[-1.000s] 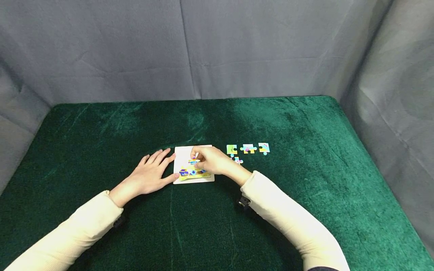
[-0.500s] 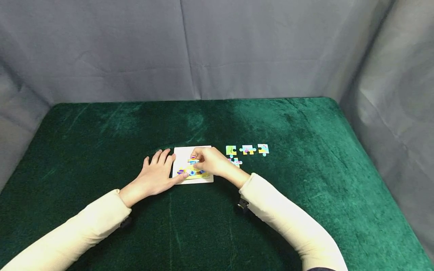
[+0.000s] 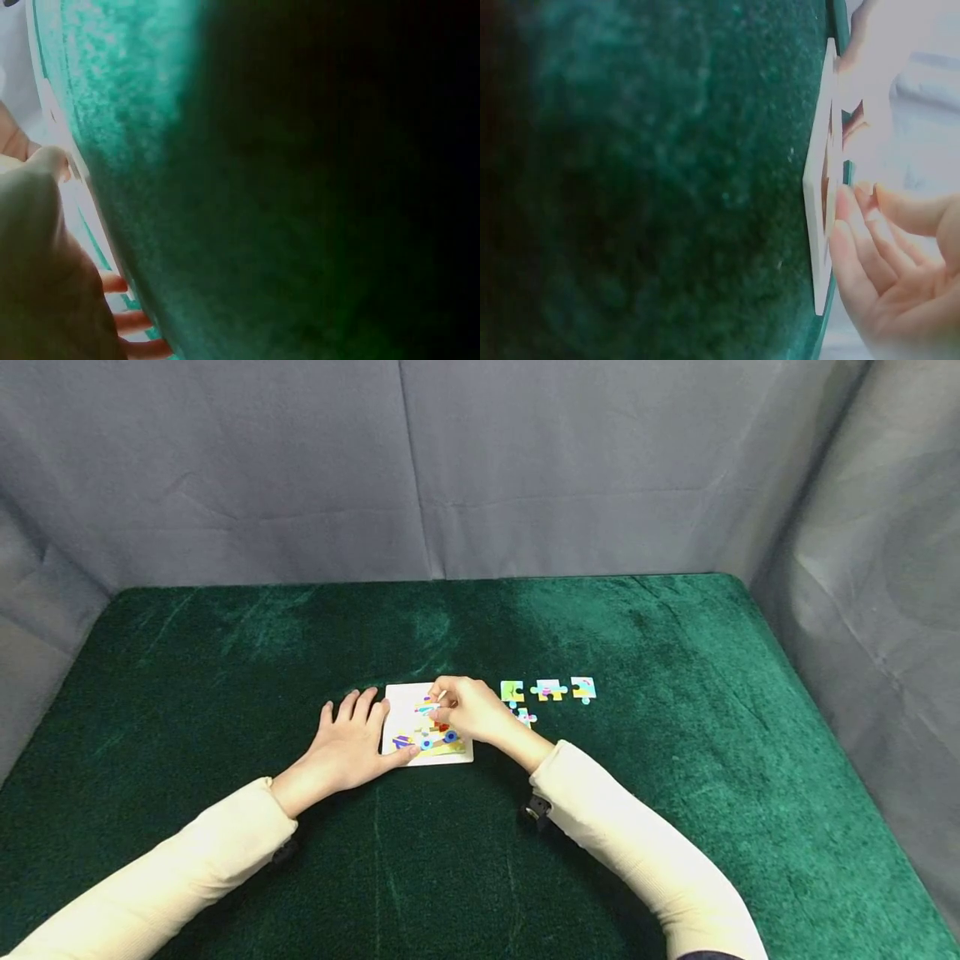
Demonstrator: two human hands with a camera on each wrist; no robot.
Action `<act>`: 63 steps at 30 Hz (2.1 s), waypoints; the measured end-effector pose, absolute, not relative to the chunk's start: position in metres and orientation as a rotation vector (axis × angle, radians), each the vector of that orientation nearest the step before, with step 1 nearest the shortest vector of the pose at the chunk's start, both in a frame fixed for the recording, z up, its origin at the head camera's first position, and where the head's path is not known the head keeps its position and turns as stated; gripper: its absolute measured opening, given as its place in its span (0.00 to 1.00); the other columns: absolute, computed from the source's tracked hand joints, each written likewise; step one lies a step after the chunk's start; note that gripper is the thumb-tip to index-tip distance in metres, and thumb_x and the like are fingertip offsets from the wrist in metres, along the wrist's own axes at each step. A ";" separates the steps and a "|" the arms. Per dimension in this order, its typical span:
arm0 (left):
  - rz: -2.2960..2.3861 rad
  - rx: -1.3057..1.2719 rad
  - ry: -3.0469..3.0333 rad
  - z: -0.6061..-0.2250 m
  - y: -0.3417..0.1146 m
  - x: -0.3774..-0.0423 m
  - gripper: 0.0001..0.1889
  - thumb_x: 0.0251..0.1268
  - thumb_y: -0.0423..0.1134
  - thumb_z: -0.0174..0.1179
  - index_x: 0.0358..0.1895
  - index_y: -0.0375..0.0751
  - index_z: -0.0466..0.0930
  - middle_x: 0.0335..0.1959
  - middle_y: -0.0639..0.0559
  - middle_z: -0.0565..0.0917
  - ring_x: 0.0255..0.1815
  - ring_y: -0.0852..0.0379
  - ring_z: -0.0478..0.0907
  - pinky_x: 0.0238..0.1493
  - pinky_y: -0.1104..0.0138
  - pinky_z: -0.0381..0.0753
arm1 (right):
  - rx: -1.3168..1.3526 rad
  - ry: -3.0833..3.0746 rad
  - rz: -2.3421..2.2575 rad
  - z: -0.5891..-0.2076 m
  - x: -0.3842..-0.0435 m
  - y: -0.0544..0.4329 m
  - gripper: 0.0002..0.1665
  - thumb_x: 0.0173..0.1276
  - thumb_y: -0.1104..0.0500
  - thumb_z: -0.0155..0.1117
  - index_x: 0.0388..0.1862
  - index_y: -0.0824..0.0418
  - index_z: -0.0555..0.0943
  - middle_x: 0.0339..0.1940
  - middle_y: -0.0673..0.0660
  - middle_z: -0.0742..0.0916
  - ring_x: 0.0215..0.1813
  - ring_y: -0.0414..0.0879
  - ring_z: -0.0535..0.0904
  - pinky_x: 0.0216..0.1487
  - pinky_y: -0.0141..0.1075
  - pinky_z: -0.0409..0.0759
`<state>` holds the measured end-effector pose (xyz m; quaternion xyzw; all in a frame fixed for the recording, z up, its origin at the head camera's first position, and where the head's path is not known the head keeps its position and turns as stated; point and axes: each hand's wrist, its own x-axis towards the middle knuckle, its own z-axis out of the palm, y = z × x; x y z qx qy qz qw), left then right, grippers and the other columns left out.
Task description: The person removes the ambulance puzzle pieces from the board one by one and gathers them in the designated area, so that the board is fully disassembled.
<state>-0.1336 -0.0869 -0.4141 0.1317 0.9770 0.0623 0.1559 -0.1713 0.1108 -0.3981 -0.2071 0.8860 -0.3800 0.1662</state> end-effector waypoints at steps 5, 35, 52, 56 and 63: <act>0.154 0.381 2.784 -0.412 -0.086 -0.134 0.48 0.60 0.72 0.46 0.72 0.38 0.55 0.75 0.35 0.53 0.76 0.33 0.48 0.71 0.37 0.49 | -0.541 2.447 -1.202 -0.402 -0.176 0.115 0.08 0.66 0.64 0.62 0.42 0.67 0.79 0.35 0.64 0.88 0.34 0.43 0.80 0.37 0.28 0.73; 0.246 0.433 2.861 -0.418 -0.091 -0.133 0.46 0.58 0.72 0.50 0.68 0.37 0.61 0.73 0.35 0.57 0.74 0.35 0.53 0.70 0.41 0.55 | -0.162 2.287 -1.334 -0.372 -0.169 0.230 0.22 0.71 0.61 0.56 0.56 0.77 0.75 0.38 0.54 0.90 0.34 0.32 0.84 0.44 0.35 0.84; 0.249 0.434 2.863 -0.417 -0.091 -0.133 0.46 0.58 0.71 0.50 0.68 0.37 0.61 0.73 0.35 0.57 0.73 0.35 0.54 0.70 0.41 0.56 | -0.093 2.276 -1.266 -0.388 -0.167 0.266 0.24 0.69 0.58 0.59 0.56 0.77 0.74 0.29 0.40 0.89 0.33 0.31 0.84 0.41 0.31 0.83; 0.247 0.430 2.858 -0.417 -0.091 -0.133 0.46 0.58 0.71 0.50 0.68 0.37 0.61 0.73 0.35 0.57 0.73 0.35 0.54 0.70 0.41 0.56 | -0.068 2.279 -1.248 -0.391 -0.168 0.266 0.25 0.70 0.58 0.59 0.55 0.77 0.74 0.28 0.40 0.88 0.32 0.31 0.83 0.41 0.31 0.84; 0.231 0.437 2.866 -0.419 -0.092 -0.134 0.46 0.59 0.72 0.49 0.68 0.37 0.60 0.73 0.35 0.57 0.73 0.35 0.54 0.69 0.41 0.57 | -0.024 2.299 -1.210 -0.393 -0.170 0.264 0.25 0.70 0.58 0.59 0.56 0.77 0.74 0.27 0.41 0.88 0.31 0.30 0.83 0.40 0.30 0.84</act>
